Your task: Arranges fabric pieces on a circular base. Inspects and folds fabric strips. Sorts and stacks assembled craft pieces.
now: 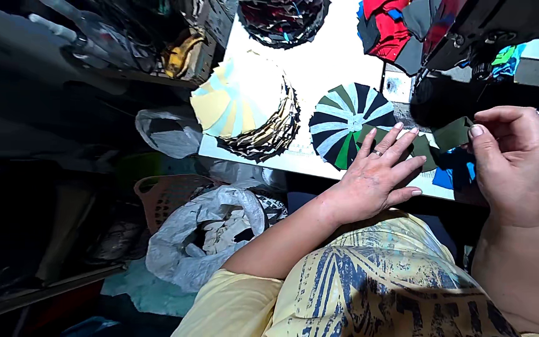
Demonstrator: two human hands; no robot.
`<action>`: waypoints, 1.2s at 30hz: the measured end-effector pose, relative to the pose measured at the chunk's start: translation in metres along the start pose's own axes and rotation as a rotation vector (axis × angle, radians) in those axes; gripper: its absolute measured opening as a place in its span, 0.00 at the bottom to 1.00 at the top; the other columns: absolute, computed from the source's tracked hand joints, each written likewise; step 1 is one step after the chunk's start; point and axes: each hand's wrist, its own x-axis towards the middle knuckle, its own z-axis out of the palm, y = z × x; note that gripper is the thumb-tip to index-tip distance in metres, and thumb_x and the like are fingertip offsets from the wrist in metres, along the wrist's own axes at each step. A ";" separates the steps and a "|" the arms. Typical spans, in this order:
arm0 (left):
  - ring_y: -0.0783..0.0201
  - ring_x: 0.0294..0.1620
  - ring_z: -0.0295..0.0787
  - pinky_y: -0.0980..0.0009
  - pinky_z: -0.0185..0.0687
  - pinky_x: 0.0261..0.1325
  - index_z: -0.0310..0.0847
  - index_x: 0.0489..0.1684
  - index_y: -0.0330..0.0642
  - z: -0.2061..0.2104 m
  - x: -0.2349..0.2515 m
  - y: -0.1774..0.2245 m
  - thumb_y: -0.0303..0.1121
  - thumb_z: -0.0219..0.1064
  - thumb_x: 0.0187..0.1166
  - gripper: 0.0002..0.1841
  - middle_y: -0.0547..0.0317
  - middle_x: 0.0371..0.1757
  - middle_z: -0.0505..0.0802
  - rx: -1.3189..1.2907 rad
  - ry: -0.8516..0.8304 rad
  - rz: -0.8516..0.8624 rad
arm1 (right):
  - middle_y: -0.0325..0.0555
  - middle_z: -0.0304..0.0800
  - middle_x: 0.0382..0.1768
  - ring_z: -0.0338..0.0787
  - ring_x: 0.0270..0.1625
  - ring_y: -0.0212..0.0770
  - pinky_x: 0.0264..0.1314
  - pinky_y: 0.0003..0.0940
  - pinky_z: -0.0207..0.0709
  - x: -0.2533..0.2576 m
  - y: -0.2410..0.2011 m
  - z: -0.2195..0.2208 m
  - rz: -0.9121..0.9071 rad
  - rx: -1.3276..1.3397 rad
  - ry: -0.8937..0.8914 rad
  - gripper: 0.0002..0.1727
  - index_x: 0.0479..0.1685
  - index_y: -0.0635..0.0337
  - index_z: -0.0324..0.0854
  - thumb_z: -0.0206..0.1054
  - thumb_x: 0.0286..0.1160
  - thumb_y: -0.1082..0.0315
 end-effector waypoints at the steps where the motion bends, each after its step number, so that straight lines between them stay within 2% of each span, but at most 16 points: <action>1: 0.44 0.96 0.47 0.32 0.34 0.92 0.79 0.80 0.50 -0.003 0.001 0.000 0.53 0.55 0.89 0.27 0.45 0.91 0.67 -0.071 0.042 -0.010 | 0.43 0.86 0.51 0.88 0.46 0.28 0.50 0.24 0.86 0.001 -0.004 -0.001 -0.014 0.065 -0.023 0.14 0.63 0.67 0.77 0.62 0.83 0.73; 4: 0.49 0.89 0.64 0.47 0.58 0.91 0.75 0.80 0.36 -0.015 0.004 0.002 0.39 0.57 0.89 0.25 0.42 0.84 0.76 -0.374 0.184 -0.052 | 0.40 0.86 0.52 0.89 0.48 0.28 0.52 0.24 0.87 0.000 -0.023 -0.002 -0.030 0.202 -0.150 0.19 0.65 0.65 0.76 0.67 0.74 0.76; 6: 0.57 0.80 0.77 0.59 0.74 0.82 0.66 0.83 0.28 -0.023 0.003 0.006 0.33 0.58 0.88 0.27 0.42 0.79 0.79 -0.679 0.200 -0.104 | 0.36 0.88 0.52 0.90 0.47 0.26 0.49 0.22 0.88 -0.005 -0.036 0.000 -0.037 0.270 -0.229 0.19 0.64 0.60 0.78 0.69 0.73 0.76; 8: 0.61 0.70 0.84 0.66 0.82 0.71 0.60 0.86 0.29 -0.028 -0.002 0.012 0.28 0.59 0.84 0.29 0.45 0.73 0.83 -0.993 0.142 -0.186 | 0.34 0.89 0.52 0.91 0.47 0.26 0.51 0.22 0.89 -0.013 -0.045 0.003 -0.037 0.333 -0.296 0.18 0.62 0.58 0.80 0.70 0.73 0.75; 10: 0.66 0.55 0.88 0.70 0.87 0.58 0.65 0.83 0.34 -0.027 -0.009 0.014 0.24 0.63 0.82 0.28 0.51 0.60 0.89 -1.217 0.049 -0.287 | 0.36 0.90 0.50 0.92 0.44 0.28 0.48 0.25 0.91 -0.021 -0.048 0.006 -0.024 0.368 -0.355 0.16 0.60 0.58 0.82 0.70 0.74 0.75; 11: 0.67 0.49 0.89 0.69 0.88 0.55 0.70 0.78 0.34 -0.024 -0.012 0.013 0.22 0.64 0.80 0.25 0.52 0.53 0.90 -1.296 0.006 -0.317 | 0.36 0.91 0.48 0.92 0.43 0.29 0.47 0.26 0.91 -0.024 -0.047 0.007 -0.019 0.372 -0.382 0.15 0.59 0.59 0.83 0.70 0.75 0.74; 13: 0.71 0.43 0.89 0.73 0.86 0.50 0.80 0.61 0.33 -0.020 -0.019 0.011 0.21 0.65 0.80 0.13 0.56 0.43 0.92 -1.345 -0.053 -0.361 | 0.36 0.92 0.47 0.92 0.43 0.30 0.49 0.26 0.91 -0.029 -0.043 0.008 0.003 0.361 -0.422 0.13 0.57 0.59 0.86 0.70 0.75 0.73; 14: 0.73 0.41 0.89 0.75 0.86 0.48 0.82 0.54 0.34 -0.019 -0.022 0.010 0.22 0.66 0.80 0.09 0.58 0.41 0.92 -1.338 -0.065 -0.382 | 0.36 0.92 0.46 0.92 0.43 0.30 0.49 0.26 0.91 -0.031 -0.040 0.008 0.018 0.351 -0.427 0.12 0.56 0.59 0.86 0.70 0.75 0.73; 16: 0.72 0.39 0.89 0.76 0.86 0.47 0.84 0.47 0.34 -0.018 -0.027 0.006 0.23 0.67 0.80 0.04 0.58 0.39 0.92 -1.307 -0.053 -0.419 | 0.37 0.92 0.45 0.92 0.43 0.30 0.48 0.26 0.91 -0.034 -0.034 0.010 0.043 0.336 -0.411 0.12 0.55 0.59 0.87 0.71 0.73 0.74; 21: 0.74 0.30 0.83 0.79 0.81 0.35 0.85 0.42 0.34 -0.023 -0.024 -0.003 0.24 0.69 0.78 0.03 0.59 0.35 0.90 -1.014 0.155 -0.385 | 0.37 0.92 0.44 0.91 0.40 0.28 0.45 0.23 0.89 -0.031 -0.028 0.023 0.121 0.350 -0.320 0.15 0.55 0.59 0.86 0.73 0.68 0.76; 24: 0.73 0.29 0.85 0.77 0.84 0.34 0.85 0.42 0.33 -0.030 -0.013 -0.010 0.25 0.70 0.78 0.04 0.58 0.34 0.91 -0.836 0.269 -0.352 | 0.39 0.91 0.41 0.91 0.37 0.30 0.42 0.25 0.90 -0.021 -0.027 0.035 0.154 0.379 -0.251 0.13 0.53 0.63 0.84 0.71 0.70 0.78; 28: 0.74 0.29 0.84 0.79 0.82 0.33 0.86 0.45 0.32 -0.038 0.005 -0.021 0.25 0.70 0.79 0.05 0.57 0.36 0.91 -0.645 0.365 -0.275 | 0.40 0.90 0.39 0.90 0.36 0.28 0.39 0.24 0.89 -0.004 -0.021 0.054 0.121 0.366 -0.153 0.06 0.49 0.66 0.84 0.69 0.77 0.77; 32: 0.71 0.38 0.89 0.75 0.87 0.43 0.84 0.54 0.29 -0.045 0.020 -0.032 0.24 0.66 0.82 0.09 0.52 0.44 0.92 -0.494 0.406 -0.214 | 0.40 0.89 0.40 0.89 0.38 0.29 0.42 0.24 0.88 0.011 -0.010 0.068 0.095 0.356 -0.060 0.06 0.48 0.65 0.83 0.68 0.76 0.78; 36: 0.67 0.43 0.90 0.72 0.88 0.48 0.84 0.59 0.33 -0.042 0.025 -0.040 0.27 0.65 0.83 0.12 0.51 0.46 0.93 -0.277 0.362 -0.211 | 0.43 0.88 0.40 0.88 0.38 0.28 0.42 0.22 0.85 0.014 0.002 0.081 0.025 0.239 -0.022 0.06 0.47 0.68 0.82 0.67 0.76 0.78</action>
